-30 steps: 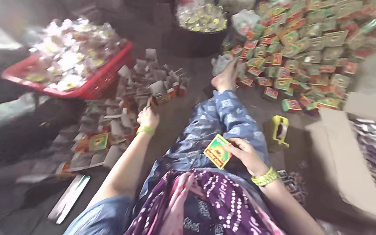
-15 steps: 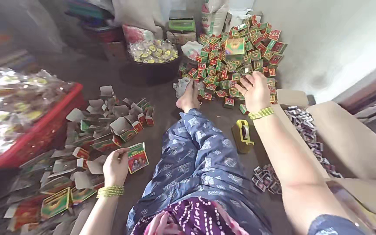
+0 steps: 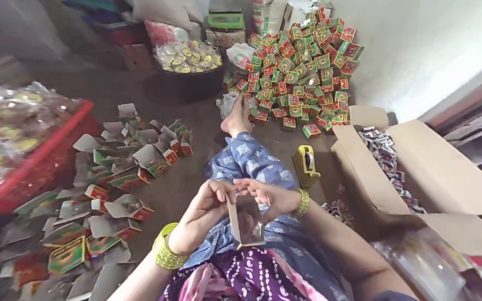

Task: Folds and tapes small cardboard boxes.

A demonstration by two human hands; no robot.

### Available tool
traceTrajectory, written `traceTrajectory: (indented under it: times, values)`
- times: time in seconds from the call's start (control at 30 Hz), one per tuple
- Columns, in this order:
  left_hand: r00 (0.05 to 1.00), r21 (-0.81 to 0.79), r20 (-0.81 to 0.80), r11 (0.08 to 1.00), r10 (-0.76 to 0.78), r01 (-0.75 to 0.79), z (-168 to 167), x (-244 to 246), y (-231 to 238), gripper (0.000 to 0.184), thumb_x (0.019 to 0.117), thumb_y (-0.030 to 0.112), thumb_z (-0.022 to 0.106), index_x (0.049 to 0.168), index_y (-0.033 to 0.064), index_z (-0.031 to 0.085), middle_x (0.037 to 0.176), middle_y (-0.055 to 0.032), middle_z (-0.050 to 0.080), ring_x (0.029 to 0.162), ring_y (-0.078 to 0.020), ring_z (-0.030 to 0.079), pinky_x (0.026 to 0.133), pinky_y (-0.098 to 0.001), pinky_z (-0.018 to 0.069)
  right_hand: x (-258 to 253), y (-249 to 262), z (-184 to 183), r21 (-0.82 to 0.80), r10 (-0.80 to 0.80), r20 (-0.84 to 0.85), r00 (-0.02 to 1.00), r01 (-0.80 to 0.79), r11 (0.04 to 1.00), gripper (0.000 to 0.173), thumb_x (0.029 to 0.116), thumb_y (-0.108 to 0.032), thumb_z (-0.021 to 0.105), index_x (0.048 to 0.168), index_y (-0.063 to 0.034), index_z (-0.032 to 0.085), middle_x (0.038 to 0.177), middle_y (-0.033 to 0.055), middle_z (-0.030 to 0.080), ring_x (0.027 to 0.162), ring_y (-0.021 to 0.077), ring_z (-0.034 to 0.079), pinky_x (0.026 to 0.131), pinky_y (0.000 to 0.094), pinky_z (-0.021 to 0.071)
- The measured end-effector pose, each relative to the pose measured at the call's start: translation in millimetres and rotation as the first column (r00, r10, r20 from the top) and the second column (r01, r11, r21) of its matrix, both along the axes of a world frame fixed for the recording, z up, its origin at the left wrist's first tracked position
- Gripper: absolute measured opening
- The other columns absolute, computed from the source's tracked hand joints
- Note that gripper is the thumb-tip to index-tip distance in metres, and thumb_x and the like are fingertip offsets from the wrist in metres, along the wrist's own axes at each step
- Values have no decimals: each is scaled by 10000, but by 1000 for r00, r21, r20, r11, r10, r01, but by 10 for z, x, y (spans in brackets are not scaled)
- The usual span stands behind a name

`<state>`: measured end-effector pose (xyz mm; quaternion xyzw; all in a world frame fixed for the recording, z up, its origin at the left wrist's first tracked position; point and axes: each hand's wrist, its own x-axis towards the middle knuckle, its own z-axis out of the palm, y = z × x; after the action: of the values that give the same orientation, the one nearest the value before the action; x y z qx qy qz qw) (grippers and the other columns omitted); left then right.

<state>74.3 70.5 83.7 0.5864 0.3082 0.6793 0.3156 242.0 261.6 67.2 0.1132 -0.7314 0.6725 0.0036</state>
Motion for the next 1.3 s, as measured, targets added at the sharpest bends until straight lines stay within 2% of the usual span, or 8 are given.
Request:
traceTrajectory:
  times: [0.23, 0.43, 0.57, 0.67, 0.77, 0.87, 1.0, 1.3]
  values:
    - [951, -77, 254, 976, -179, 204, -268, 255, 369, 307, 982, 75, 577, 1280, 143, 548, 1305, -53, 622, 1115, -171, 635, 961, -355, 536, 417, -87, -127, -14, -81, -26, 996, 81, 997, 813, 699, -33, 903, 1401, 36, 499, 1293, 93, 673, 1183, 152, 657, 1047, 366, 554]
    - [959, -400, 279, 900, -59, 172, -756, 361, 487, 911, 951, 757, 404, 1449, -5, 429, 1305, -119, 651, 1193, -226, 643, 1009, -433, 551, 709, -121, -318, -10, -646, -40, 763, 646, 764, 681, 779, -164, 900, 1338, 35, 568, 1228, 66, 704, 1145, 122, 667, 1039, 352, 557]
    - [997, -456, 54, 888, -46, 66, -1049, 448, 607, 896, 814, 321, 860, 1435, -72, 348, 1286, -146, 648, 1171, -226, 664, 1012, -404, 577, 743, -76, -465, 253, -811, -44, 583, 792, 556, 577, 857, -431, 829, 1221, -21, 648, 1092, 76, 738, 999, 126, 718, 907, 356, 619]
    - [991, -475, -118, 873, 59, -108, -1121, 550, 644, 895, 684, 174, 942, 1370, -77, 426, 1202, -84, 705, 1107, -146, 697, 1002, -340, 587, 858, -15, -435, 341, -816, -32, 577, 774, 534, 424, 999, -414, 632, 1156, -27, 703, 1016, 66, 733, 923, 108, 696, 857, 339, 587]
    - [997, -469, -55, 880, 48, -68, -1155, 516, 608, 800, 687, 92, 927, 1332, -62, 479, 1181, -85, 720, 1096, -178, 707, 1002, -376, 593, 1078, 324, -483, 425, -962, -1, 273, 871, 247, 398, 1068, -383, 488, 1101, -61, 719, 992, 72, 740, 862, 160, 708, 785, 397, 600]
    - [999, -402, 17, 915, 42, -32, -1227, 480, 593, 681, 718, 14, 892, 1296, -55, 539, 1178, -125, 720, 1100, -260, 704, 999, -455, 590, 1507, 852, -712, 839, -996, 16, 83, 540, 59, 351, 1038, -332, 554, 1179, -53, 713, 1162, 179, 709, 1082, 336, 687, 945, 576, 545]
    - [984, -377, -78, 909, 158, -175, -1260, 388, 575, 811, 687, 77, 937, 1349, -78, 496, 1226, -133, 699, 1162, -249, 677, 1054, -444, 560, 1871, 1107, -1091, 956, -954, 292, -75, 62, 287, 396, 964, -242, 667, 1206, 71, 678, 1346, 337, 578, 1294, 520, 525, 1029, 691, 441]
    - [984, -382, -38, 907, 177, -178, -1275, 381, 580, 646, 712, 47, 919, 1265, -56, 601, 1178, -121, 727, 1120, -237, 699, 1028, -442, 573, 2146, 1128, -1452, 958, -965, 248, -81, 166, 232, 658, 833, -302, 823, 1337, 54, 595, 1396, 370, 510, 1329, 533, 479, 1079, 674, 414]
